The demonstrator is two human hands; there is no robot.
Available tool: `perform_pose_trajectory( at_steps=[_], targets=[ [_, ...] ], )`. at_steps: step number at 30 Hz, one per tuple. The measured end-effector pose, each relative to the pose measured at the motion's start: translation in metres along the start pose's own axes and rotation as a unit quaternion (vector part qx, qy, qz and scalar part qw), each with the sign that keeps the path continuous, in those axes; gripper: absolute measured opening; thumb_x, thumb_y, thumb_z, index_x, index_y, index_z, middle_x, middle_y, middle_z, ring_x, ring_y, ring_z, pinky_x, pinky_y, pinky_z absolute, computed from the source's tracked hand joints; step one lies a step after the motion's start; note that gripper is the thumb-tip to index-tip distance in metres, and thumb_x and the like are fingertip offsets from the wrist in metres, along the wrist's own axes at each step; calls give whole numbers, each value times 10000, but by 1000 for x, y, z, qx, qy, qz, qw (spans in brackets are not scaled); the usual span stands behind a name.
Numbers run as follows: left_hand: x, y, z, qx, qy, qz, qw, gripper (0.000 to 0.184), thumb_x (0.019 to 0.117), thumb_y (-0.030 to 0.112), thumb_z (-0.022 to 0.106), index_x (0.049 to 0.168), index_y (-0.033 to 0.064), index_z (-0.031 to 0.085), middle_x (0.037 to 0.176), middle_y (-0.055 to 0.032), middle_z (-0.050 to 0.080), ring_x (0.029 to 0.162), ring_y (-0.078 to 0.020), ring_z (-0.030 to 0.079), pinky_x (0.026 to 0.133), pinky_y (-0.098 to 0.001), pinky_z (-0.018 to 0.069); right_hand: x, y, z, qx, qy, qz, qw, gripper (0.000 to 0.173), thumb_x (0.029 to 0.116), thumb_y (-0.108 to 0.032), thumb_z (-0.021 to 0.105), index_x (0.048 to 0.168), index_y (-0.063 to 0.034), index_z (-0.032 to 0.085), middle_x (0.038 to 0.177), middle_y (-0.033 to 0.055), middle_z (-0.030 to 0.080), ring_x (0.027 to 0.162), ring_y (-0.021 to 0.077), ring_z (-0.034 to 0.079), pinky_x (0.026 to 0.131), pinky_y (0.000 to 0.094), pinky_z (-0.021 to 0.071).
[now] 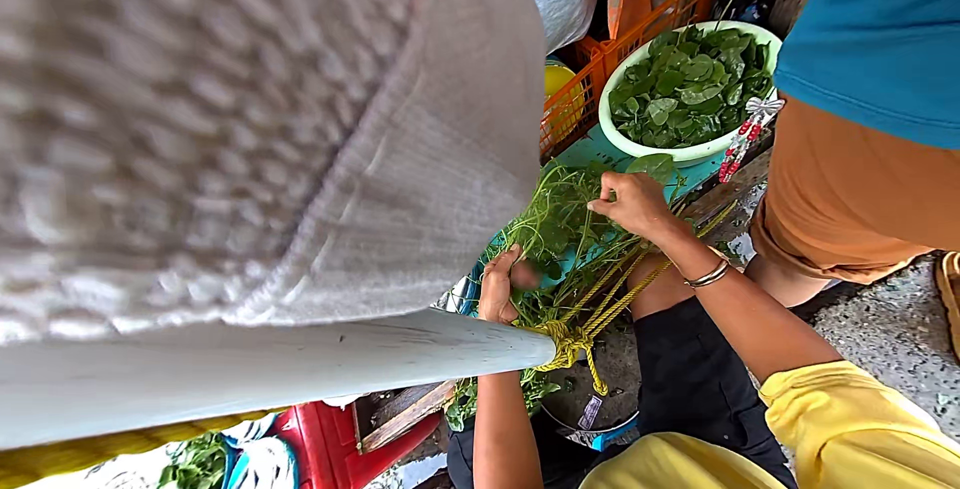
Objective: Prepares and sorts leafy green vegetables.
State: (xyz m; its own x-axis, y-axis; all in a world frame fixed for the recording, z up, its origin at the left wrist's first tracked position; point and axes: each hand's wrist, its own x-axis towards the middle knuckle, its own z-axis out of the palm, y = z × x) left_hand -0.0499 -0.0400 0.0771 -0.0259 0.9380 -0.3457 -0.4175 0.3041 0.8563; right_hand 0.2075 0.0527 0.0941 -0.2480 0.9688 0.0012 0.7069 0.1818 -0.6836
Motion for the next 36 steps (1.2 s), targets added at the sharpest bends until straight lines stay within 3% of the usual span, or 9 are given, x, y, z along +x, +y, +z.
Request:
perform_pose_trajectory(
  at_steps=[2, 4, 6, 9, 13, 22, 26, 30, 36],
  targets=[
    [1, -1, 0, -3, 5, -3, 1000, 398, 1108, 215, 336, 791, 101, 548, 519, 32, 442, 451, -106, 496, 553, -294, 536, -5, 5, -11, -60, -22, 15, 998, 149, 978, -188, 639, 1002, -63, 715, 946, 215, 701, 957, 439, 674, 739, 651, 488],
    [1, -1, 0, -6, 6, -3, 1000, 383, 1107, 210, 346, 801, 101, 548, 521, 27, 442, 452, -110, 500, 553, -294, 537, -8, 2, -19, -125, -84, 47, 987, 393, 991, -146, 601, 1345, -285, 699, 1180, 165, 724, 1105, 420, 661, 848, 672, 485],
    [1, -1, 1, -7, 4, -1, 1000, 372, 1105, 202, 351, 803, 102, 545, 525, 24, 447, 458, -109, 501, 556, -290, 533, -10, -4, -19, -133, -96, 33, 986, 471, 1001, -164, 585, 1433, -348, 621, 1216, 143, 719, 1121, 408, 656, 851, 669, 480],
    [0, -2, 4, 0, -2, 3, 1000, 373, 1101, 200, 350, 798, 109, 549, 528, 30, 460, 464, -101, 508, 562, -285, 533, -9, -23, -8, -61, -87, -16, 994, 284, 1051, -305, 546, 1189, -186, 764, 1115, 141, 741, 1093, 383, 674, 863, 651, 495],
    [-1, -4, 6, 22, -6, 13, 1000, 358, 1096, 188, 380, 799, 96, 558, 527, 26, 451, 468, -108, 509, 578, -299, 543, 9, -41, 26, -76, -127, -34, 988, 514, 1005, -537, 579, 953, -51, 740, 972, 179, 715, 985, 381, 685, 783, 622, 513],
    [1, 0, 3, 72, -7, 21, 997, 340, 1097, 241, 399, 953, 57, 646, 712, -100, 696, 662, -216, 717, 691, -375, 623, 21, -49, 44, -104, -180, -28, 978, 335, 1022, -312, 564, 890, -27, 681, 979, 190, 690, 996, 387, 669, 762, 608, 495],
    [3, -1, 7, 55, 9, 15, 998, 334, 1107, 247, 383, 1022, 59, 647, 740, -112, 722, 712, -249, 748, 755, -418, 638, -1, -49, 24, 100, -125, 10, 987, 302, 1030, -189, 575, 850, 30, 677, 852, 219, 646, 838, 385, 642, 705, 603, 478],
    [7, -3, 6, 54, -9, 14, 998, 292, 1099, 252, 394, 1041, 82, 625, 704, -83, 692, 710, -247, 737, 783, -450, 632, 16, -15, 56, 420, -9, 58, 906, 230, 953, -96, 627, 730, -44, 650, 696, 18, 547, 670, 120, 493, 644, 356, 419],
    [5, 0, 7, 39, 10, 6, 999, 276, 1095, 272, 413, 1118, 96, 624, 809, -108, 729, 797, -275, 751, 830, -476, 625, 11, -10, 31, 603, 18, 37, 797, 227, 970, -117, 572, 776, -110, 688, 728, -23, 664, 566, 48, 573, 473, 217, 469]
  ],
)
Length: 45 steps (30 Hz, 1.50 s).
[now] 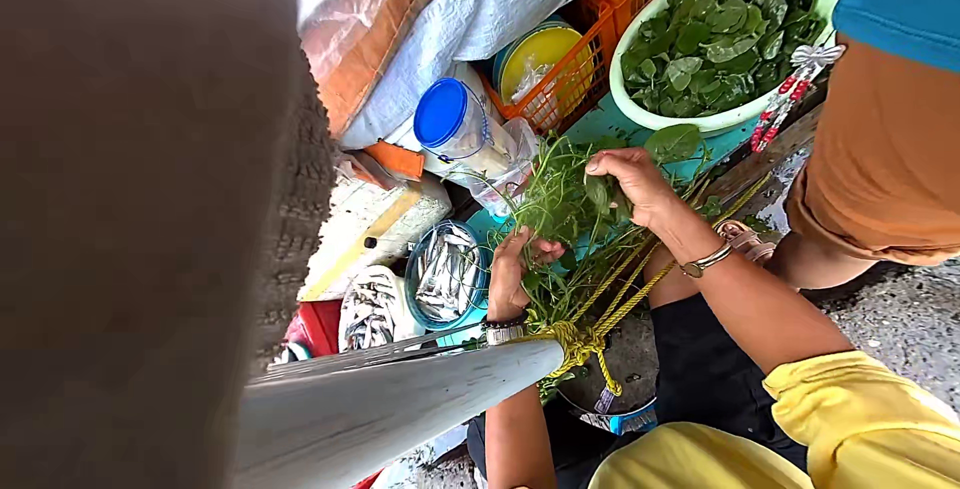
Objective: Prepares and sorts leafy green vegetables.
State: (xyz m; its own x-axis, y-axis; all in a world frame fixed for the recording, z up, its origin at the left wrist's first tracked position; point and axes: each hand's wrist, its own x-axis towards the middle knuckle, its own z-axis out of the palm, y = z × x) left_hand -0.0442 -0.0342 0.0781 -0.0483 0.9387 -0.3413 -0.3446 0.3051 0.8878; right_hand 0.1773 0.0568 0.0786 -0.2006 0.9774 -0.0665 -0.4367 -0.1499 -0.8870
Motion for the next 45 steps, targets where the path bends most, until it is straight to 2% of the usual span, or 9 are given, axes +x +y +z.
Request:
perform_pose_trajectory(
  at_steps=[7, 13, 24, 27, 32, 35, 37, 41, 45],
  targets=[
    [-2, 2, 9, 52, 0, 20, 998, 241, 1073, 278, 469, 1095, 128, 657, 854, -65, 743, 763, -169, 735, 735, -338, 628, -23, 13, 11, -180, -241, -53, 952, 215, 896, -137, 707, 711, -60, 630, 696, -16, 590, 666, 61, 538, 634, 286, 452],
    [-1, -1, 8, 96, 20, 32, 995, 212, 1057, 327, 516, 1117, 187, 663, 894, 18, 698, 772, -79, 678, 672, -271, 589, -29, 30, 26, -321, -310, -29, 894, 75, 883, -79, 768, 924, -17, 760, 971, 113, 744, 911, 201, 695, 849, 439, 556],
    [9, -10, 18, 109, 36, 72, 991, 194, 1076, 245, 492, 1081, 141, 656, 803, 20, 619, 703, -75, 604, 647, -247, 542, -25, 37, 28, -355, -319, -18, 879, 118, 914, -100, 701, 829, -21, 720, 750, 74, 654, 719, 157, 604, 679, 390, 488],
    [12, -13, 17, 85, 39, 109, 990, 205, 1078, 173, 439, 1018, 95, 619, 724, 13, 586, 627, -83, 580, 616, -250, 539, -25, 41, 21, -217, -276, 32, 936, 163, 928, -65, 648, 768, -33, 657, 739, 2, 600, 707, 47, 545, 669, 246, 450],
    [10, -11, 23, 61, 46, 115, 990, 219, 1085, 113, 374, 971, 72, 556, 648, 9, 573, 569, -88, 598, 587, -246, 560, -28, 30, 16, -58, -138, 110, 983, 116, 969, -89, 630, 872, -64, 690, 836, 5, 654, 671, 57, 559, 575, 222, 455],
    [9, -12, 18, 35, 50, 107, 992, 238, 1095, 135, 360, 959, 78, 548, 634, 2, 564, 561, -112, 596, 593, -287, 568, -24, 9, 4, -43, -50, 57, 996, 110, 1000, -134, 611, 967, -79, 700, 840, -2, 659, 576, 44, 523, 477, 206, 436],
    [6, -9, 16, 34, 45, 105, 993, 256, 1096, 133, 349, 941, 77, 545, 632, 4, 550, 552, -116, 588, 596, -297, 578, -10, -14, -12, -124, -5, -37, 992, 131, 1003, -134, 590, 989, -58, 696, 909, 24, 669, 736, 77, 580, 636, 268, 493],
    [1, -7, 11, 61, 26, 110, 992, 253, 1079, 111, 363, 952, 51, 574, 644, -12, 574, 556, -129, 598, 602, -306, 580, 43, -56, -56, -388, 139, -224, 883, 212, 956, -172, 617, 982, 15, 715, 1033, 175, 674, 977, 285, 655, 844, 496, 530],
    [-4, -7, 16, 81, 19, 110, 990, 245, 1082, 110, 365, 949, 41, 559, 640, -8, 558, 560, -121, 593, 600, -293, 572, 89, -92, -85, -565, 276, -101, 771, 310, 953, -253, 615, 1112, 0, 697, 1329, 272, 539, 1181, 464, 572, 846, 651, 486]
  ],
)
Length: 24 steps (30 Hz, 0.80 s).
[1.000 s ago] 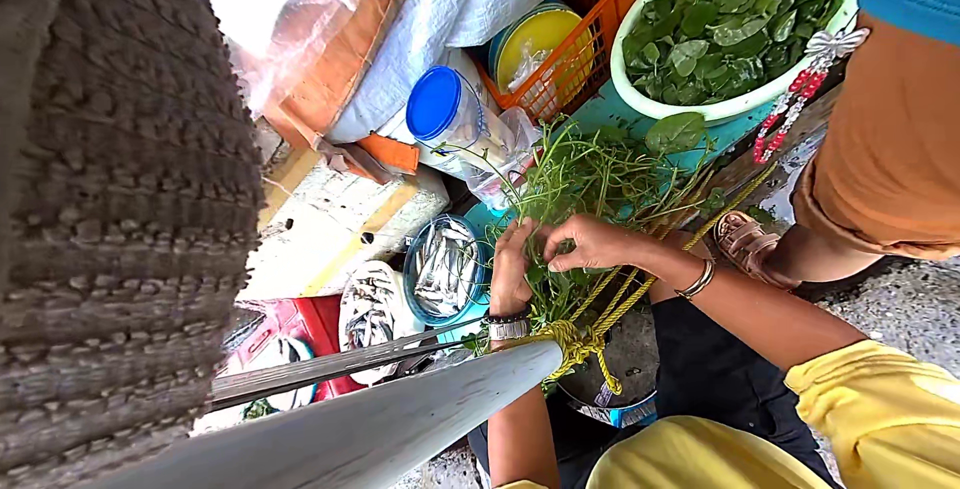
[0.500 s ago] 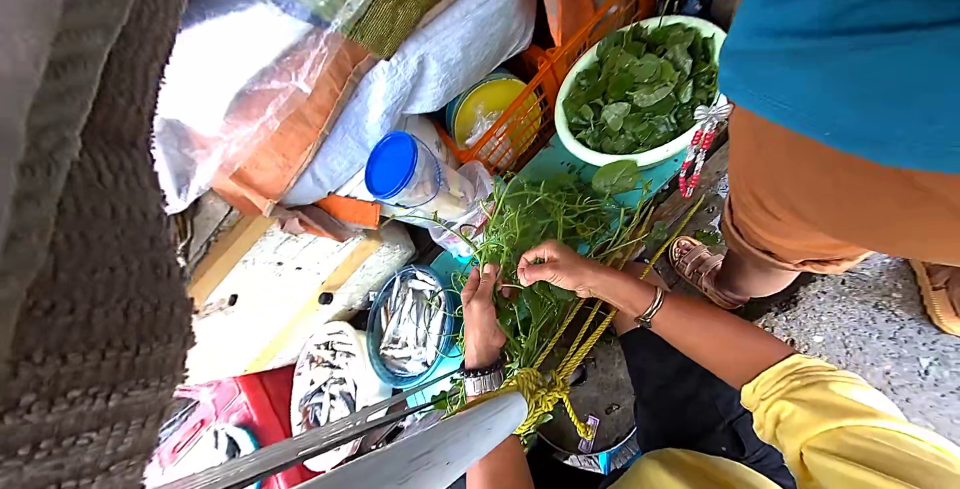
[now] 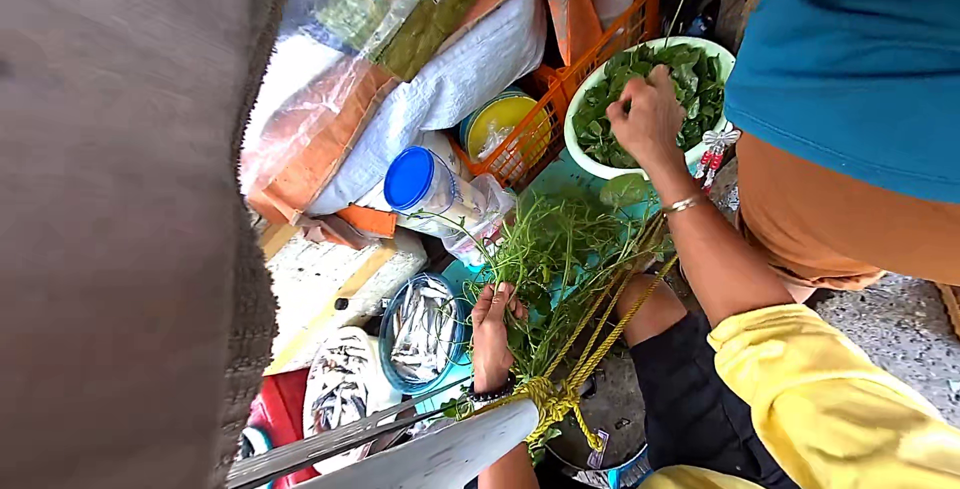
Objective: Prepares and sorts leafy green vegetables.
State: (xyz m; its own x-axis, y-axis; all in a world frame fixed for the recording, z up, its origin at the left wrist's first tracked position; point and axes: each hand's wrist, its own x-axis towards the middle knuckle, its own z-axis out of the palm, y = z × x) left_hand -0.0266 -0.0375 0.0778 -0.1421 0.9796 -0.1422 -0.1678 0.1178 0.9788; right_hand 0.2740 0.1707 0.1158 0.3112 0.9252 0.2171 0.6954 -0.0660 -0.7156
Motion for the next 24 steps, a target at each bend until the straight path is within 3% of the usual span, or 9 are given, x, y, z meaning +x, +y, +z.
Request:
perform_pose_trajectory(
  at_steps=[2, 4, 7, 9, 11, 14, 19, 21, 24],
  targets=[
    [-2, 0, 1, 5, -1, -3, 1000, 238, 1082, 116, 365, 955, 43, 553, 646, -9, 558, 560, -123, 591, 604, -293, 573, 25, 15, 3, -28, -48, 59, 997, 354, 975, -247, 633, 1227, -2, 681, 1510, 292, 417, 1387, 528, 386, 997, 746, 371],
    [-3, 1, 0, 9, -1, -4, 1000, 246, 1083, 122, 366, 948, 42, 555, 651, -14, 566, 557, -125, 592, 601, -294, 573, 40, 30, 0, 6, -78, 86, 993, 412, 1021, -322, 597, 1341, -69, 660, 1561, 280, 390, 1468, 547, 257, 1054, 813, 243],
    [-3, 0, -5, 16, -1, -1, 1000, 257, 1081, 129, 380, 947, 30, 576, 661, -27, 587, 573, -133, 609, 615, -302, 580, 52, 41, -3, 104, -32, 72, 991, 387, 1079, -251, 472, 1406, -120, 632, 1525, 238, 461, 1453, 467, 337, 1116, 696, 270],
    [-3, -2, -9, 38, -4, 11, 999, 260, 1077, 126, 388, 954, 26, 594, 692, -37, 622, 614, -143, 641, 652, -313, 594, 60, 53, 5, 139, 33, 26, 989, 415, 1081, -146, 401, 1439, -46, 587, 1496, 252, 494, 1417, 390, 433, 1172, 493, 335],
    [-3, -1, -11, 75, -5, 31, 997, 224, 1066, 106, 432, 958, 20, 609, 730, -46, 665, 661, -153, 674, 694, -323, 606, 64, 61, 14, 162, 68, -11, 984, 431, 1074, -93, 372, 1455, 34, 530, 1492, 287, 476, 1407, 363, 457, 1187, 401, 343],
    [-9, 3, -15, 155, 4, 56, 986, 114, 1020, 65, 535, 1039, -4, 624, 826, -50, 709, 764, -135, 694, 762, -296, 585, 62, 76, 33, 151, 78, -30, 985, 421, 1077, -152, 374, 1397, 5, 598, 1432, 254, 545, 1344, 345, 522, 1148, 427, 391],
    [-19, 16, -23, 262, -7, 63, 963, 263, 984, 75, 620, 1230, -17, 604, 1055, -93, 715, 939, -139, 708, 852, -312, 594, 58, 97, 60, 122, 4, -73, 990, 404, 1068, -155, 396, 1298, 46, 660, 1359, 299, 584, 1325, 429, 520, 1150, 496, 370],
    [-22, 18, -25, 278, -19, 69, 958, 321, 969, 73, 631, 1272, -20, 582, 1109, -109, 700, 948, -140, 708, 850, -314, 600, 56, 89, 56, 108, -4, -88, 990, 421, 1066, -221, 429, 1324, 26, 652, 1378, 276, 578, 1342, 425, 502, 1157, 512, 360],
    [-23, 16, -25, 292, -14, 81, 953, 327, 962, 65, 644, 1274, -8, 581, 1105, -99, 696, 856, -131, 708, 785, -305, 610, 50, 71, 49, 66, 56, -140, 986, 429, 1056, -288, 443, 1310, -38, 681, 1392, 193, 611, 1381, 386, 480, 1201, 532, 284]
  ],
)
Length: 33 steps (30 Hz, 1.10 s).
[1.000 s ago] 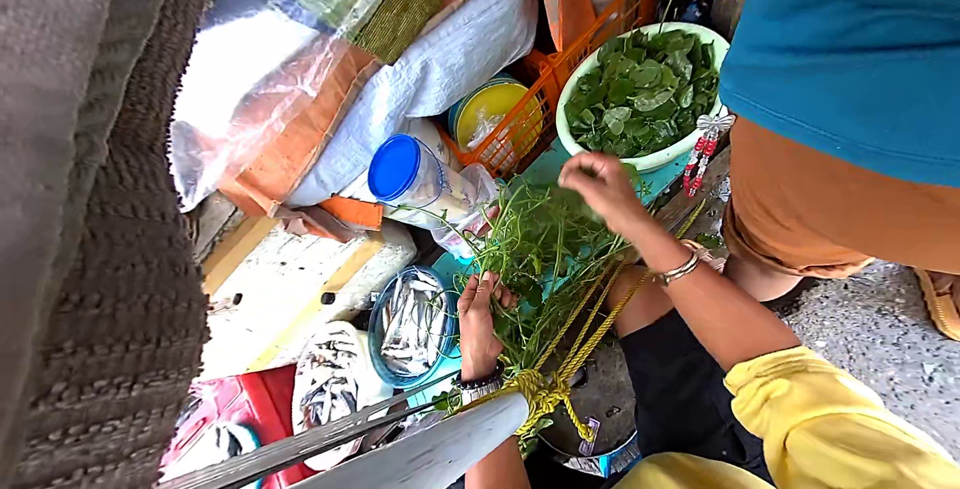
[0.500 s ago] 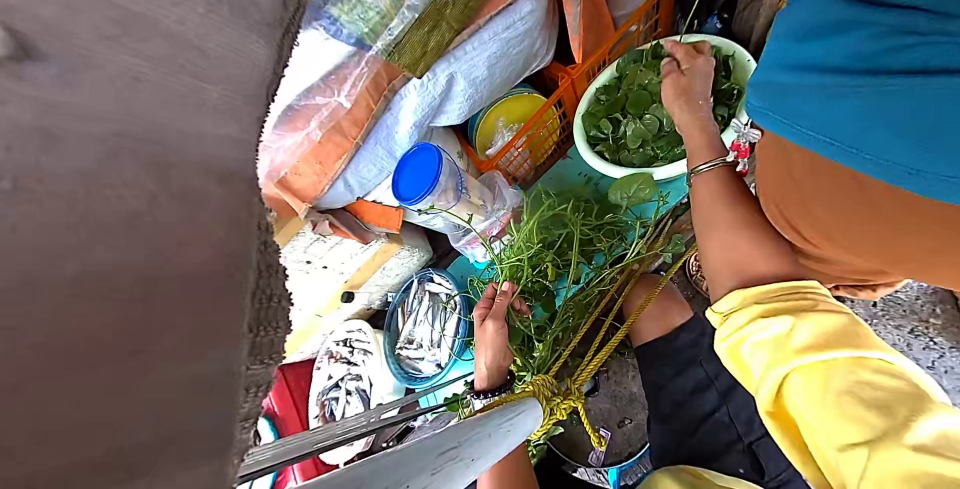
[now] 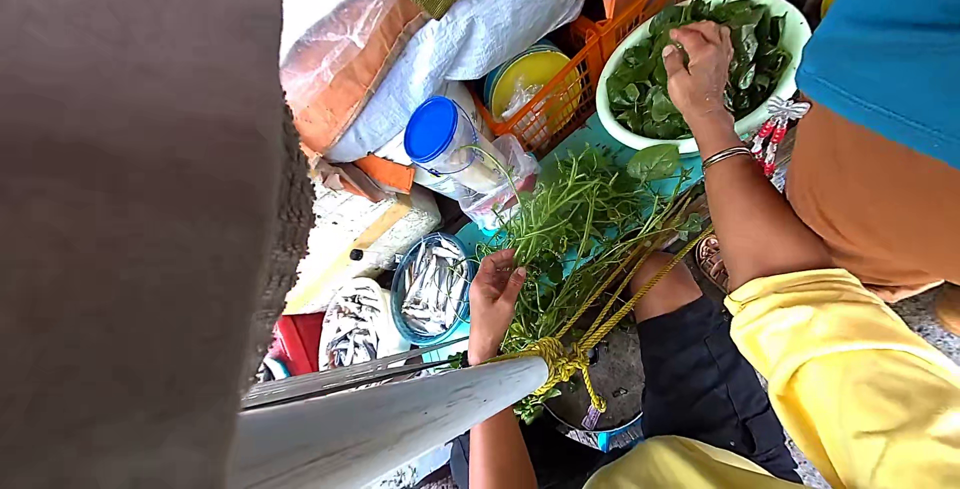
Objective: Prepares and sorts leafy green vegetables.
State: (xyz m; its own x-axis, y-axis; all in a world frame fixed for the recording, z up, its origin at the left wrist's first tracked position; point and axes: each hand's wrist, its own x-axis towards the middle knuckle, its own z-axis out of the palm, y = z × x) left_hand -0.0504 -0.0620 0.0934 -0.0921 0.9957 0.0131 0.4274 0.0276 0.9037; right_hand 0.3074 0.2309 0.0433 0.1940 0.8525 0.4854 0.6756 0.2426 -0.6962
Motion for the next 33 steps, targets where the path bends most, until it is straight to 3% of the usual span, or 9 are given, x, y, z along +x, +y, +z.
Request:
perform_pose_trajectory(
  at_steps=[2, 5, 7, 12, 14, 18, 23, 30, 33],
  targets=[
    [0, -3, -1, 18, 11, -2, 1000, 313, 975, 66, 629, 1278, 3, 584, 1107, -102, 695, 860, -142, 713, 779, -320, 616, -3, -16, -2, -17, 38, -14, 999, 385, 1042, -255, 463, 1251, -48, 711, 1368, 181, 626, 1378, 382, 486, 1211, 540, 267],
    [1, -13, -2, 49, 50, 1, 998, 284, 997, 48, 583, 1276, -4, 582, 1050, -102, 704, 815, -145, 718, 729, -330, 623, -20, -48, -15, 36, 38, -6, 999, 347, 1006, -150, 499, 1251, 2, 692, 1281, 254, 612, 1244, 403, 553, 1084, 506, 422],
    [2, -18, -3, 45, 72, -9, 996, 275, 1008, 24, 552, 1278, -19, 571, 1015, -104, 709, 788, -148, 726, 705, -328, 632, -47, -73, -30, 95, -17, -4, 995, 325, 1025, -120, 501, 1265, 18, 671, 1229, 243, 627, 1062, 322, 651, 939, 424, 547],
    [2, -27, -3, 7, 95, -22, 995, 265, 1021, -3, 517, 1281, -25, 566, 1023, -110, 707, 728, -154, 723, 630, -317, 634, -138, -107, -34, 240, -191, -37, 951, 220, 988, -71, 593, 1153, 20, 706, 1056, 165, 715, 877, 231, 707, 810, 421, 606],
    [0, -26, -1, -17, 105, -19, 994, 261, 1019, -14, 509, 1274, -27, 564, 1013, -109, 700, 698, -161, 717, 601, -320, 634, -164, -115, -21, 252, -262, -71, 929, 194, 972, -36, 605, 1090, -7, 756, 1015, 143, 713, 891, 229, 694, 828, 424, 597],
    [-7, -19, 2, -60, 113, -23, 992, 268, 1016, -27, 508, 1281, -33, 541, 1020, -119, 691, 692, -177, 712, 600, -337, 634, -179, -126, 10, 108, -427, -93, 893, 237, 1007, -53, 552, 1120, -42, 760, 1134, 168, 721, 1086, 356, 680, 970, 592, 516],
    [-14, -21, 15, -50, 110, -40, 992, 304, 1004, -11, 555, 1306, -43, 546, 1044, -125, 687, 729, -155, 702, 636, -334, 623, -185, -152, 3, -76, -436, -88, 893, 150, 978, -76, 641, 1018, 48, 716, 1036, 303, 692, 991, 520, 669, 810, 699, 516],
    [-44, 43, 7, -48, 108, -26, 993, 335, 1013, -34, 493, 1331, -138, 517, 1011, -229, 661, 755, -220, 657, 692, -377, 576, -186, -183, 4, -179, -468, -164, 850, 258, 985, -53, 628, 1129, 159, 657, 1150, 417, 626, 1110, 619, 588, 920, 777, 410],
    [-31, 17, 11, -31, 119, 14, 992, 312, 982, -38, 542, 1276, -140, 559, 984, -238, 679, 743, -251, 684, 683, -413, 598, -192, -189, 3, -220, -481, -171, 831, 325, 1029, -54, 521, 1253, 165, 608, 1241, 414, 601, 1183, 594, 569, 983, 750, 386]
  ],
)
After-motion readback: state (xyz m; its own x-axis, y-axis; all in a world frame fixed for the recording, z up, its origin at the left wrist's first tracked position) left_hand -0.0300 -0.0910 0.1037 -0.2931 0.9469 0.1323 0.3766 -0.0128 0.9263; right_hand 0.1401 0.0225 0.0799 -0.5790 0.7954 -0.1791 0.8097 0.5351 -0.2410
